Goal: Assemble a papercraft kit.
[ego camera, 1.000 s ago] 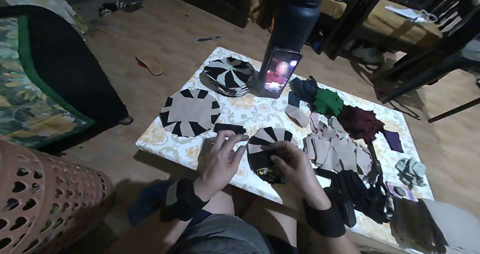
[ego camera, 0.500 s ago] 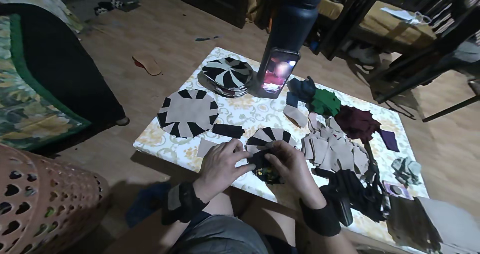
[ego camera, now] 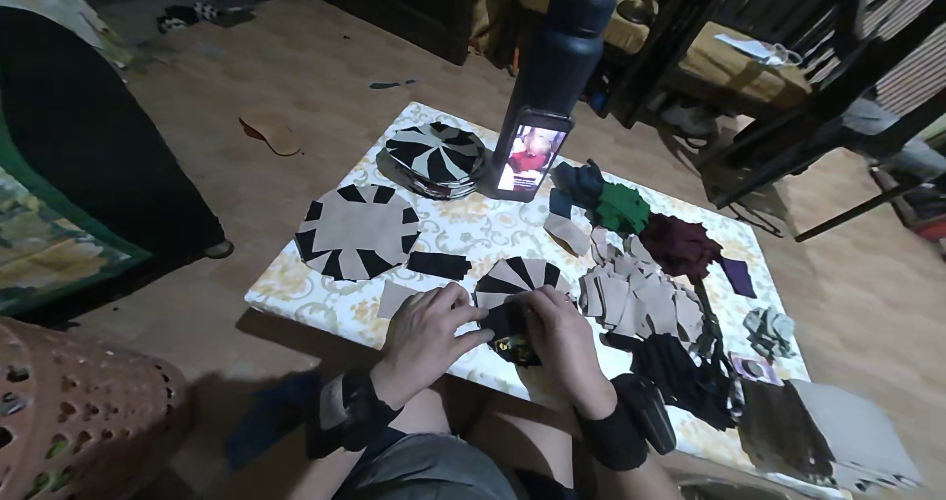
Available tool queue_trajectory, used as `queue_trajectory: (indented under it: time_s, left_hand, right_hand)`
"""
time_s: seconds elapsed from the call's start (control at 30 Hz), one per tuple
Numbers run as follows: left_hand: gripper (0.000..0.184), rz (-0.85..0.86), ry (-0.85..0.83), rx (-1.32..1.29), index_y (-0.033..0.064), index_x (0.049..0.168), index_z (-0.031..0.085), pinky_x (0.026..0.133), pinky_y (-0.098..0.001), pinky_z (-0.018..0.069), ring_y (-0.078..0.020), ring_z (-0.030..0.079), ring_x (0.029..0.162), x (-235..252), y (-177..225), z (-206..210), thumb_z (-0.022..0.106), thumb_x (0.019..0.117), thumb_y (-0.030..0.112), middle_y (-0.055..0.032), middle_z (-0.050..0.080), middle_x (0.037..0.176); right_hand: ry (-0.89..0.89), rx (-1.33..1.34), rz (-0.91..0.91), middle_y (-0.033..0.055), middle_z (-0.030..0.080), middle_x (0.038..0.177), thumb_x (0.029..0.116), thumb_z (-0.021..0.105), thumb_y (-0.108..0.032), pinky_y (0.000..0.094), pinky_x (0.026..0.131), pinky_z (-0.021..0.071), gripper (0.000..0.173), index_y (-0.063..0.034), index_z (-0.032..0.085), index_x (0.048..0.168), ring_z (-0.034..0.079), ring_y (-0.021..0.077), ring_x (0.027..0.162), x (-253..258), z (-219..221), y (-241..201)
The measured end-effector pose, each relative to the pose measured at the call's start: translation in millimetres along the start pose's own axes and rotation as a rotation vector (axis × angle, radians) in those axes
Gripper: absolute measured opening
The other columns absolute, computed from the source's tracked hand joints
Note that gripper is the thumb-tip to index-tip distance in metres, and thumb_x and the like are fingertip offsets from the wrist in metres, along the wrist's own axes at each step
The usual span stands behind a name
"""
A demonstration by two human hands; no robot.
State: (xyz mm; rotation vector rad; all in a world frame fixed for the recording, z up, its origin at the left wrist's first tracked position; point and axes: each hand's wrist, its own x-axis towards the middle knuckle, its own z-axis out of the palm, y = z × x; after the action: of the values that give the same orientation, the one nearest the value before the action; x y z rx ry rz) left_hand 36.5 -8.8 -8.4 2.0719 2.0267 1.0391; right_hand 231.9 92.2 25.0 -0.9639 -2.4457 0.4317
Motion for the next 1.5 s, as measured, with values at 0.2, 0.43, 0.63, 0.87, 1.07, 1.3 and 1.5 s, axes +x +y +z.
queue_trajectory:
  time_s: [0.2,0.43,0.63,0.87,1.07,1.3,1.5]
  left_hand:
    - [0.021,-0.095,0.386,-0.617,0.0047,0.104,0.074,0.07,-0.0147,0.0514,0.0022,0.059,0.083,1.6,-12.2,-30.2,0.061,0.0991,0.02,-0.0005,0.066,0.107]
    - [0.024,-0.114,0.629,-0.704,0.0149,0.106,0.072,0.073,-0.0161,0.0497,0.0018,0.058,0.085,-13.7,-39.4,-69.1,0.049,0.1058,0.021,0.0112,0.065,0.105]
    - [0.023,-0.236,0.592,-0.803,0.01,0.104,0.07,0.067,-0.0153,0.0477,0.0021,0.056,0.074,-25.8,-48.0,-67.8,0.048,0.1046,0.015,0.0093,0.067,0.095]
    - [0.035,-0.449,0.394,-1.029,0.014,0.092,0.068,0.048,-0.0109,0.0362,0.0045,0.045,0.053,-40.3,-41.0,-80.8,0.037,0.1075,0.018,0.0102,0.064,0.078]
    - [0.039,-0.443,-0.161,-1.033,0.0137,0.09,0.072,0.047,-0.0109,0.0355,0.0072,0.043,0.049,-62.0,-38.5,-78.8,0.04,0.1085,0.026,0.0132,0.064,0.069]
    - [0.065,-0.549,-0.187,-1.146,0.0126,0.102,0.069,0.042,-0.012,0.031,0.0054,0.04,0.046,-58.4,-29.5,-68.2,0.021,0.107,0.057,0.0047,0.074,0.087]
    - [0.016,-0.396,0.01,-1.096,0.0118,0.092,0.073,0.047,-0.0121,0.0369,0.0063,0.045,0.051,-27.4,-4.5,-58.2,0.061,0.1011,0.019,0.013,0.062,0.07]
  right_hand:
    - [0.128,0.03,-0.194,0.017,0.069,0.114,0.0989,0.063,-0.02,0.0479,0.08,0.0576,0.027,-0.002,0.07,0.118,0.069,0.0309,0.095,12.8,-14.3,5.0]
    - [-0.3,-0.181,-0.265,0.0058,0.034,0.166,0.1006,0.027,-0.072,0.064,0.123,0.0173,0.074,-0.0257,0.045,0.156,0.024,0.0321,0.156,16.5,25.9,6.0]
    - [-0.18,-0.256,0.063,0.0105,0.036,0.164,0.1005,0.032,-0.069,0.0661,0.122,0.0147,0.073,-0.022,0.048,0.154,0.027,0.0374,0.154,25.5,47.6,-21.0]
    - [0.125,-0.149,-0.191,0.0177,0.058,0.145,0.1013,0.053,-0.049,0.0738,0.111,0.0296,0.054,-0.0075,0.066,0.133,0.048,0.0463,0.139,20.8,52.9,-60.8]
    - [0.02,0.108,-0.258,0.0085,0.074,0.095,0.0965,0.06,-0.007,0.0543,0.102,0.0473,0.017,-0.0079,0.075,0.106,0.07,0.0281,0.098,19.7,71.8,-84.8]
    - [0.246,0.313,-0.283,0.0049,0.075,0.094,0.096,0.066,-0.008,0.0496,0.104,0.0487,0.014,-0.0037,0.073,0.107,0.071,0.0162,0.091,2.9,45.7,-78.4]
    - [0.371,0.329,-0.345,0.0044,0.075,0.097,0.0973,0.067,-0.012,0.0467,0.112,0.0439,0.011,-0.0075,0.071,0.106,0.071,0.0123,0.1,-21.4,30.4,-63.0]
